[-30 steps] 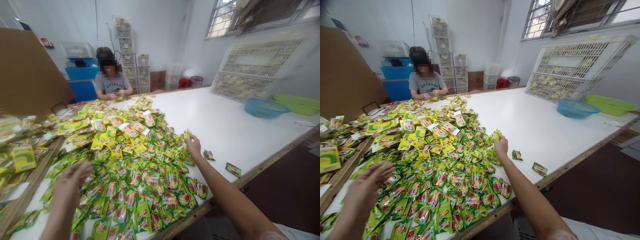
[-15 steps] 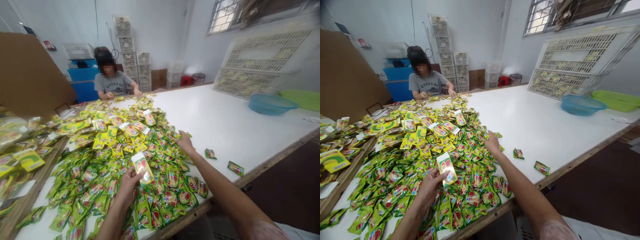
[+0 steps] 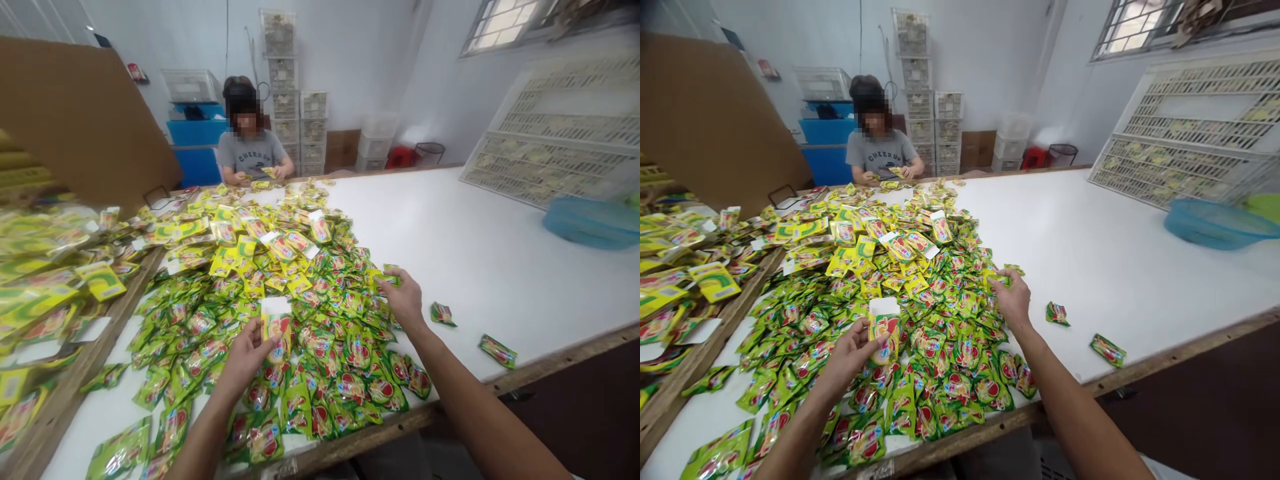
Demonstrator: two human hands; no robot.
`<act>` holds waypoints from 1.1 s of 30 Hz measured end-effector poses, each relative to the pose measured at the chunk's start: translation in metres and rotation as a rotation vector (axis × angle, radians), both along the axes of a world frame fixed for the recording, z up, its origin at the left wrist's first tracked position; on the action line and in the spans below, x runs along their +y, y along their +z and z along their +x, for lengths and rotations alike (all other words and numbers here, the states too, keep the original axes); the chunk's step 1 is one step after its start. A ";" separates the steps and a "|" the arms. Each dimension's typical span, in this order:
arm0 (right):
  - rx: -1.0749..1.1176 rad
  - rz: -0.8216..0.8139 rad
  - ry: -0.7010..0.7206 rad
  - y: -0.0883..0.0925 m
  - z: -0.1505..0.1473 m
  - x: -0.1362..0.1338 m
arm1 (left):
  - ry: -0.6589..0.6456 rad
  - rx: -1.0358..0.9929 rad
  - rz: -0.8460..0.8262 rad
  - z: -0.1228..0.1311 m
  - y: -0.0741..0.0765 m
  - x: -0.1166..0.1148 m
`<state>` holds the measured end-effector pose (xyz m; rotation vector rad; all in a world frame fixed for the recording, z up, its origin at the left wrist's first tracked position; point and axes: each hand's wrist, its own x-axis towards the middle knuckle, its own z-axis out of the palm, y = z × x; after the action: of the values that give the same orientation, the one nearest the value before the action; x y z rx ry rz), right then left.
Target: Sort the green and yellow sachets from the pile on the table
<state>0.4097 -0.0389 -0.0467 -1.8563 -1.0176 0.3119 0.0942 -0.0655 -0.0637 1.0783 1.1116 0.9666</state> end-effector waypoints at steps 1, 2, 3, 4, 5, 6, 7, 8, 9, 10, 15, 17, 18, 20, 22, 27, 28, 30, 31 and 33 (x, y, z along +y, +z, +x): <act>0.031 0.036 0.042 0.006 -0.007 -0.002 | -0.005 0.023 0.000 -0.001 0.000 -0.001; 0.066 0.059 0.096 0.011 -0.015 -0.004 | -0.010 0.044 -0.004 -0.002 0.000 -0.001; 0.108 0.066 0.161 0.015 -0.025 -0.006 | -0.012 0.060 -0.005 -0.002 0.001 -0.003; 0.156 0.059 0.235 0.019 -0.037 -0.007 | -0.019 0.068 -0.002 -0.003 0.003 -0.004; 0.204 0.049 0.314 0.021 -0.049 -0.009 | -0.024 0.067 0.004 -0.003 0.004 -0.006; 0.248 0.038 0.392 0.022 -0.061 -0.010 | -0.033 0.054 0.011 -0.003 0.006 -0.007; 0.279 0.025 0.469 0.023 -0.073 -0.011 | -0.045 0.036 0.013 -0.004 0.007 -0.009; 0.294 0.011 0.543 0.022 -0.085 -0.012 | -0.052 0.015 0.008 -0.005 0.008 -0.011; 0.296 -0.009 0.610 0.022 -0.094 -0.013 | -0.060 -0.006 -0.005 -0.007 0.009 -0.013; 0.290 -0.038 0.676 0.021 -0.103 -0.014 | -0.062 -0.026 -0.021 -0.009 0.010 -0.015; 0.176 -0.230 0.993 0.021 -0.120 -0.013 | -0.091 -0.090 -0.084 -0.020 0.011 -0.024; 0.069 -0.258 1.063 0.023 -0.122 -0.012 | -0.096 -0.093 -0.095 -0.021 0.010 -0.025; 0.015 -0.261 1.072 0.025 -0.123 -0.011 | -0.086 -0.093 -0.099 -0.021 0.009 -0.025; -0.053 -0.229 1.027 0.028 -0.125 -0.011 | -0.049 -0.103 -0.105 -0.019 0.006 -0.025; -0.066 -0.166 0.934 0.030 -0.129 -0.011 | -0.025 -0.119 -0.123 -0.016 0.004 -0.024; -0.047 -0.109 0.910 0.023 -0.149 -0.015 | -0.005 -0.161 -0.105 -0.014 0.000 -0.023; -0.060 -0.125 0.940 0.021 -0.153 -0.017 | 0.002 -0.172 -0.097 -0.014 -0.001 -0.024; -0.092 -0.159 1.000 0.017 -0.159 -0.019 | 0.003 -0.187 -0.087 -0.016 -0.004 -0.024; -0.103 -0.171 1.030 0.016 -0.160 -0.021 | 0.001 -0.192 -0.080 -0.016 -0.005 -0.025; -0.109 -0.188 1.089 0.017 -0.159 -0.022 | -0.003 -0.197 -0.062 -0.017 -0.008 -0.025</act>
<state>0.2508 -0.0609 -0.0299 -1.3065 -2.0702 0.9653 0.0771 -0.0905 -0.0715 0.9135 0.9722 1.0065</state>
